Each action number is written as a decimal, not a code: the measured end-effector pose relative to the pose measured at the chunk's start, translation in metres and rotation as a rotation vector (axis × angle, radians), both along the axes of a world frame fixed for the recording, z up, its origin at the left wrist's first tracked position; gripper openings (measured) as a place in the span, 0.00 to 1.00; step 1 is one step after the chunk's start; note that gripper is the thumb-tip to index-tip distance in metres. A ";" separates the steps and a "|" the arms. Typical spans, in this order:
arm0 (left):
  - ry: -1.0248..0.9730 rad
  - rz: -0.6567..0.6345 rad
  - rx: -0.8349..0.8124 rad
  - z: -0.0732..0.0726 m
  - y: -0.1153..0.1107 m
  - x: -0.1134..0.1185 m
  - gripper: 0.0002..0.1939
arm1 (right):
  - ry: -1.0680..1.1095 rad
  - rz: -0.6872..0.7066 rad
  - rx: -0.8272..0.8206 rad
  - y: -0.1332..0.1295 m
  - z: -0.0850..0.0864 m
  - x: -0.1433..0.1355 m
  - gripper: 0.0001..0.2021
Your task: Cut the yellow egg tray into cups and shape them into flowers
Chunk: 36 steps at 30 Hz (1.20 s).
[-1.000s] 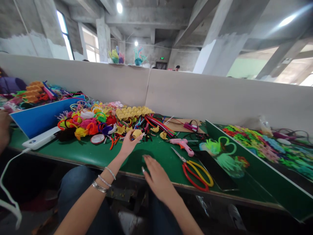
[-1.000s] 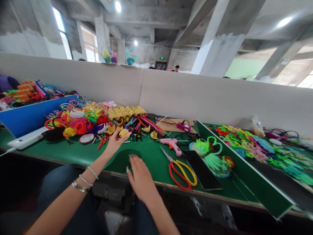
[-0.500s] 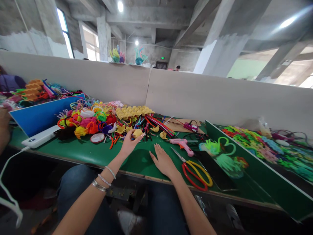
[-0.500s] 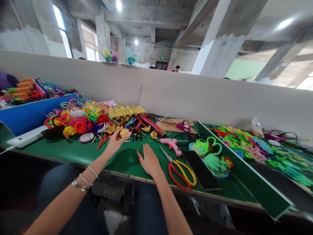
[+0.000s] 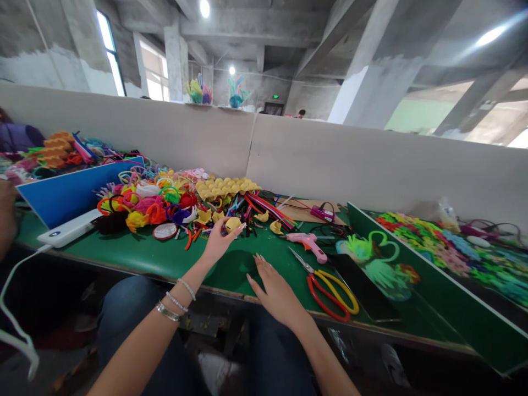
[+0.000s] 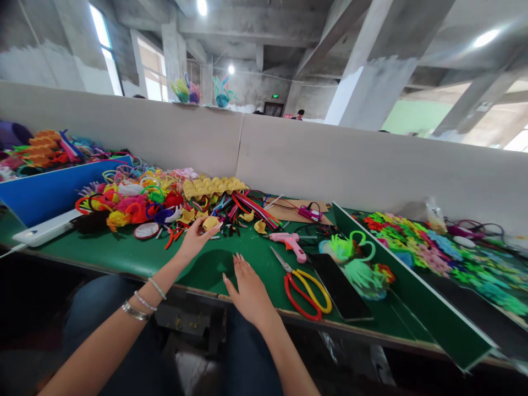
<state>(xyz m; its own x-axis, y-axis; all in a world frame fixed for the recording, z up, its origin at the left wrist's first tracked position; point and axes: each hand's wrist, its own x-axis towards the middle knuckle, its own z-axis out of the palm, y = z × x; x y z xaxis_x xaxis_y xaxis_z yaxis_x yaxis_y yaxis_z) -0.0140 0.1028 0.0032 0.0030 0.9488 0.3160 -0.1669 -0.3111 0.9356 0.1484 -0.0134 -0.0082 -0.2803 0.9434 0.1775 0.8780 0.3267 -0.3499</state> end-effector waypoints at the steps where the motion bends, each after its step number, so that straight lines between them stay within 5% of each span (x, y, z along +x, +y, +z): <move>1: -0.002 -0.002 -0.002 0.000 0.000 0.000 0.23 | 0.008 0.006 0.002 -0.005 0.000 -0.001 0.30; 9: 0.010 0.018 0.009 -0.001 0.002 0.000 0.23 | 0.115 0.074 0.061 -0.017 0.008 0.007 0.21; 14: 0.025 0.024 0.004 0.001 -0.001 0.000 0.23 | -0.021 -0.213 0.310 0.020 0.016 0.027 0.16; 22: 0.052 0.015 0.020 0.002 -0.001 -0.001 0.24 | -0.413 -0.375 0.129 0.071 0.011 0.022 0.23; 29: 0.063 0.025 0.013 0.002 -0.001 -0.002 0.25 | -0.346 -0.259 0.070 0.082 0.011 0.031 0.12; 36: 0.071 -0.004 0.032 0.003 -0.001 -0.002 0.22 | -0.046 -0.304 0.110 0.077 0.042 0.074 0.14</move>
<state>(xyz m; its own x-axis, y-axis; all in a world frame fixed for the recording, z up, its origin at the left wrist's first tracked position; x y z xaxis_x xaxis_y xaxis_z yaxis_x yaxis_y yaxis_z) -0.0159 0.1018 0.0066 0.0299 0.9380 0.3454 -0.1015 -0.3409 0.9346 0.2228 0.0640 0.0337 0.0015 0.9610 0.2767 0.9553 0.0804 -0.2845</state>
